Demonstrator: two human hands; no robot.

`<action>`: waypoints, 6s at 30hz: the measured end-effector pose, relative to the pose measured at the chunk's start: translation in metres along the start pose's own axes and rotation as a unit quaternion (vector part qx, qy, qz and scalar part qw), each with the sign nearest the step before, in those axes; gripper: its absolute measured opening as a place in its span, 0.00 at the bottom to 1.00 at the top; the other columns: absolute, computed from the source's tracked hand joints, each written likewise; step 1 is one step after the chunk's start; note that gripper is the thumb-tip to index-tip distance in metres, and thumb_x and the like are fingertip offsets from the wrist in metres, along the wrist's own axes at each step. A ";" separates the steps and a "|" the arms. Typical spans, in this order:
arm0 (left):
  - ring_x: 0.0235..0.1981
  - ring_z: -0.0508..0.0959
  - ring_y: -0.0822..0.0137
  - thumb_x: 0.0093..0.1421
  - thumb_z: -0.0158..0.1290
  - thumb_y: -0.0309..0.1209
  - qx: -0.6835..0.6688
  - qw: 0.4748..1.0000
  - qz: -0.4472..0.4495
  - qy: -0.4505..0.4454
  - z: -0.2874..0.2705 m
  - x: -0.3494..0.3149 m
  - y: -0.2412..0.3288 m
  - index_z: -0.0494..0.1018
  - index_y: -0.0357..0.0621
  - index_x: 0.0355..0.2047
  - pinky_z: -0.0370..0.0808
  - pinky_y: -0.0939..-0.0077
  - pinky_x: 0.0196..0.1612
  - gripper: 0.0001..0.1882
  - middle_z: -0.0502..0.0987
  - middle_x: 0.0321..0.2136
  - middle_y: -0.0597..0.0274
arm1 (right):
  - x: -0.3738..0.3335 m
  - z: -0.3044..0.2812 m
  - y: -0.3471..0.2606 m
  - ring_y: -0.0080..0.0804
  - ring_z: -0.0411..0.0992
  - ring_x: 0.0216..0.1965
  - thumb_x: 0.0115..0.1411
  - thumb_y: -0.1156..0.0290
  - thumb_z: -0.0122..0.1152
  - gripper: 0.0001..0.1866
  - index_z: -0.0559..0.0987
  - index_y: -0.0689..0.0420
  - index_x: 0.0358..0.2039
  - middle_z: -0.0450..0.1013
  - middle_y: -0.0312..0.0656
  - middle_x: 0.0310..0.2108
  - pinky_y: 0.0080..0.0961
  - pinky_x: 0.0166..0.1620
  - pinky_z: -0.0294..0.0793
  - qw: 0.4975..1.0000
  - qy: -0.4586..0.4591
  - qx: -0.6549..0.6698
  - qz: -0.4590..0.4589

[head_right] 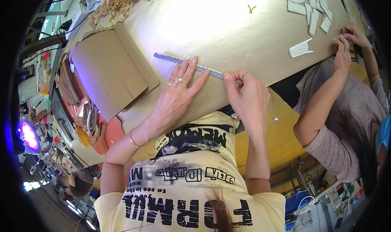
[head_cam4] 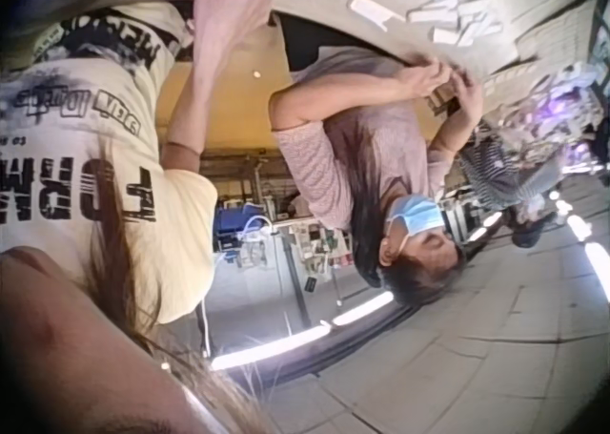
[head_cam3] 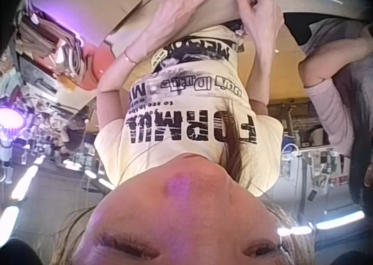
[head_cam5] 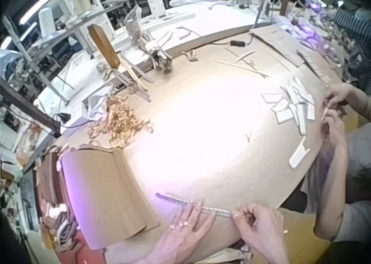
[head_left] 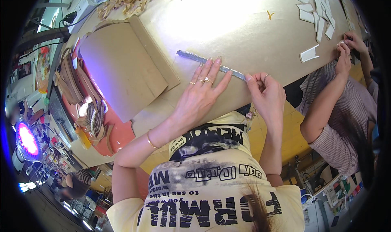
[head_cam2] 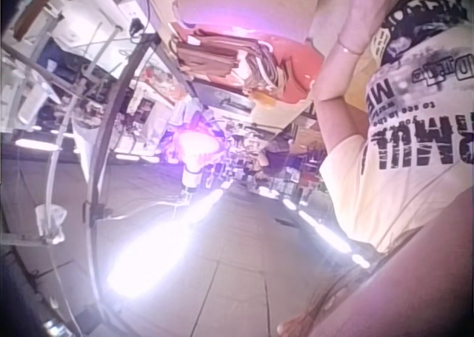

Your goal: The person assembles a braided silver trim by hand, pressing it onto a cardboard backing and using a UV lamp to cure the adhesive. She then moves to another workstation to continue assembling similar trims with a coworker.

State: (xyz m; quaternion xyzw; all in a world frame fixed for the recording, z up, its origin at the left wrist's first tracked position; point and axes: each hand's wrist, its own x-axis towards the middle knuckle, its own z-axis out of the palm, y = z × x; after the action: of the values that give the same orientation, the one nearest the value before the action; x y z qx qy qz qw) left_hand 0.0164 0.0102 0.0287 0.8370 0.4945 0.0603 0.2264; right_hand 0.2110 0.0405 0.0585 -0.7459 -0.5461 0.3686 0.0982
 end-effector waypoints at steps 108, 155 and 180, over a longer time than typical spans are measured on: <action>0.63 0.62 0.42 0.59 0.45 0.27 0.170 0.985 -0.011 -0.018 0.006 0.009 0.015 0.58 0.61 0.66 0.62 0.56 0.64 0.33 0.56 0.63 0.33 | -0.009 0.015 0.013 0.17 0.63 0.21 0.59 0.75 0.63 0.08 0.77 0.67 0.27 0.66 0.39 0.31 0.18 0.24 0.66 0.979 0.108 0.160 -0.059; 0.61 0.64 0.36 0.61 0.44 0.28 0.200 0.979 -0.025 -0.015 0.006 0.014 0.027 0.58 0.69 0.65 0.62 0.54 0.63 0.32 0.56 0.62 0.27 | -0.014 0.015 0.015 0.22 0.62 0.22 0.59 0.80 0.58 0.03 0.75 0.68 0.31 0.64 0.42 0.33 0.20 0.25 0.65 0.982 0.113 0.138 -0.060; 0.63 0.63 0.44 0.59 0.45 0.28 0.158 0.985 -0.057 0.028 0.010 0.010 0.025 0.61 0.71 0.64 0.52 0.37 0.64 0.32 0.57 0.64 0.39 | -0.039 0.064 0.053 0.51 0.53 0.63 0.64 0.50 0.50 0.23 0.72 0.35 0.59 0.55 0.51 0.66 0.50 0.60 0.48 0.929 0.236 -0.235 -0.160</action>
State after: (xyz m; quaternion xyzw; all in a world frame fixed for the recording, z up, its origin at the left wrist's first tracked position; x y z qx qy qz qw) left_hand 0.0442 0.0053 0.0297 0.8307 0.5509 -0.0083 0.0800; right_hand 0.2033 -0.0307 0.0014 -0.7155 -0.6905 0.0224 0.1041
